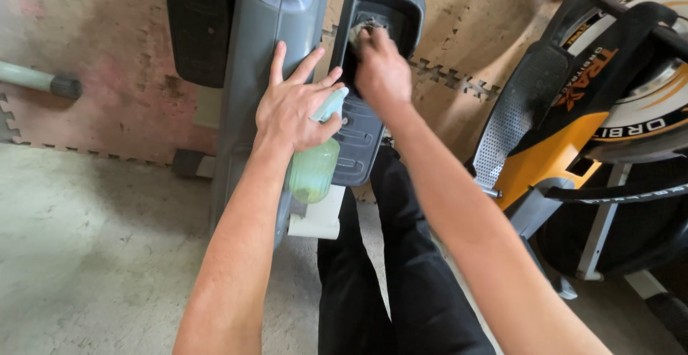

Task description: Wiping down and cleaning various exercise machines using a spray bottle and a cloth.

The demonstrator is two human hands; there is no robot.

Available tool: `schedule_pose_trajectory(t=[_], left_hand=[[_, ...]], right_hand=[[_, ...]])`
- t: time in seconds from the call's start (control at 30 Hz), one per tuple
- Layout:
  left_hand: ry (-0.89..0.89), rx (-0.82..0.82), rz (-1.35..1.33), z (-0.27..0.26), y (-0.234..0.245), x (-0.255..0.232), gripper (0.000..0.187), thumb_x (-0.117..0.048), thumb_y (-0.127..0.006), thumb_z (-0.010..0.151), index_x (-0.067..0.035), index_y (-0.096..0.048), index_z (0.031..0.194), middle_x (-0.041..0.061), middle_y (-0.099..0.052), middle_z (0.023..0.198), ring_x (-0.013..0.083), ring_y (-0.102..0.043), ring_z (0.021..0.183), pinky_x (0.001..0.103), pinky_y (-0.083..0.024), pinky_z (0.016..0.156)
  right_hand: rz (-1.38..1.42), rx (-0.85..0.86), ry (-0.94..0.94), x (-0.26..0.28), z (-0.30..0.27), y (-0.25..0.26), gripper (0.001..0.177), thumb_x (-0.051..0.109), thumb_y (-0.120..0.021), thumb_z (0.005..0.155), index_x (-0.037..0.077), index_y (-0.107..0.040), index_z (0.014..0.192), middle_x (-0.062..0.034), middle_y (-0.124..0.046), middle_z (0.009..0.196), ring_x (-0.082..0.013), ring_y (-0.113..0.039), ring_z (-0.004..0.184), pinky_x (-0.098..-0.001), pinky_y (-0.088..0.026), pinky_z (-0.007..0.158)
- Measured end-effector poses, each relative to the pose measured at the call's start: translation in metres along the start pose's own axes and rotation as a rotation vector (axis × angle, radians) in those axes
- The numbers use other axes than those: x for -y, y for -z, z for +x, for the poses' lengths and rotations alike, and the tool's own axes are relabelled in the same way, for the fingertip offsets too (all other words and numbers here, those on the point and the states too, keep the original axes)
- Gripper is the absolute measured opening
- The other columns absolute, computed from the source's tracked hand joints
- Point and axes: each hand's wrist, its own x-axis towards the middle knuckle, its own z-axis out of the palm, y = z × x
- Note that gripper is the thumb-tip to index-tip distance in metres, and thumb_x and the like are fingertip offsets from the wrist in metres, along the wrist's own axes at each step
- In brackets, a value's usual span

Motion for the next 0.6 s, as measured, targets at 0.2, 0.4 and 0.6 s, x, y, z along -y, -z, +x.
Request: schedule_pose_trajectory(t=[0.2, 0.4, 0.6], left_hand=[[0.018, 0.022, -0.025, 0.0, 0.0, 0.0, 0.05, -0.043, -0.058, 0.082, -0.024, -0.076, 0.125, -0.009, -0.061, 0.146, 0.0157, -0.028, 0.154, 0.055, 0.009, 0.127], [-0.012, -0.001, -0.064, 0.001, 0.003, -0.001, 0.05, -0.044, -0.06, 0.083, -0.021, -0.076, 0.124, -0.006, -0.06, 0.145, 0.0173, -0.029, 0.151, 0.058, 0.009, 0.124], [0.029, 0.045, -0.038, 0.0, 0.004, -0.004, 0.047, -0.041, -0.059, 0.084, -0.024, -0.076, 0.124, -0.009, -0.06, 0.147, 0.0159, -0.028, 0.155, 0.055, 0.008, 0.127]], right_hand=[[-0.021, 0.015, 0.069, -0.014, -0.024, 0.028, 0.048, 0.008, -0.072, 0.082, 0.002, -0.066, 0.129, -0.0125, -0.06, 0.117, -0.0336, -0.065, 0.105, -0.0433, -0.057, 0.08], [0.074, -0.017, -0.066, 0.005, -0.011, 0.009, 0.042, 0.008, -0.071, 0.083, 0.005, -0.07, 0.125, -0.0112, -0.061, 0.114, -0.0333, -0.065, 0.104, -0.0445, -0.056, 0.083], [0.178, 0.093, 0.021, 0.004, 0.0, 0.035, 0.038, 0.011, -0.069, 0.087, 0.006, -0.07, 0.125, -0.0116, -0.062, 0.113, -0.0335, -0.066, 0.104, -0.0445, -0.057, 0.084]])
